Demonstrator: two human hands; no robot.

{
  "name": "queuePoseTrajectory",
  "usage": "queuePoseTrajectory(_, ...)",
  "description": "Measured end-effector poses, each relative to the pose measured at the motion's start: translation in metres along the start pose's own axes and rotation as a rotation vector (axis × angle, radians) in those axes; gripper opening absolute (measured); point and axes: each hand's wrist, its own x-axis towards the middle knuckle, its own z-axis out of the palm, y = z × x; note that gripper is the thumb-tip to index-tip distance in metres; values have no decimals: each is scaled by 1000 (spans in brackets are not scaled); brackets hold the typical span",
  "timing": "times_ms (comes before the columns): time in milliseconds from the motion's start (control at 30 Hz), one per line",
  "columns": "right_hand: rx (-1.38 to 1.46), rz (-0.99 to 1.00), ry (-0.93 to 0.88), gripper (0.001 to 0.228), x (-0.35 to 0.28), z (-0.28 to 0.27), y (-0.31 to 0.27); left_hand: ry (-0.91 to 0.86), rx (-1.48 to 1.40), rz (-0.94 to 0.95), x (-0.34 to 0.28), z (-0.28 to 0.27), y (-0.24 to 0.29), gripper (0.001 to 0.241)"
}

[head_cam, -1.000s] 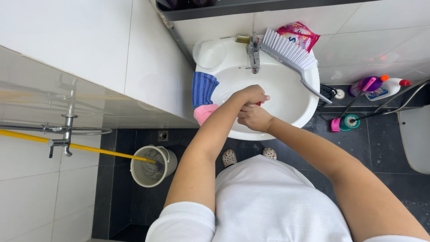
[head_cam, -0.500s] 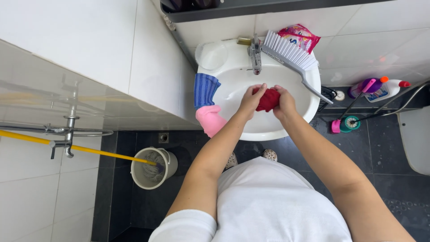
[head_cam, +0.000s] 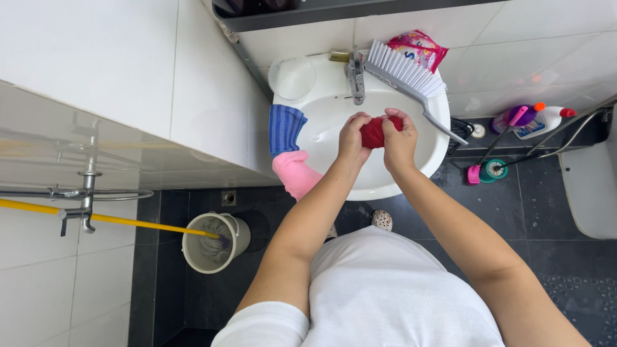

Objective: The person washes several small cloths in a bathroom sink, wringing them out under running water. They then use a red cloth to wipe the white tiled walls around the toilet and sink area.

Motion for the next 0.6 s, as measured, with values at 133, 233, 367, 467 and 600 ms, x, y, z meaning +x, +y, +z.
queuePoseTrajectory(133, -306, -121, -49, 14, -21, 19, -39, -50, -113, -184, -3, 8, 17, 20)
queuePoseTrajectory(233, -619, -471, -265, 14, -28, 27, -62, -109, -136, -298, -1, 9, 22, 23)
queuePoseTrajectory(367, -852, -775, -618, 18, -28, 29, -77, -340, -129, -459, 10, 1, 27, 28)
queuePoseTrajectory(467, -938, -958, -818, 18, -25, 22, -74, -496, 47, -558, 7, 15, 44, 35)
queuePoseTrajectory(600, -948, -1209, -1083, 21, -16, 14, -66, -642, 443, -694, 14, 38, 59, 42)
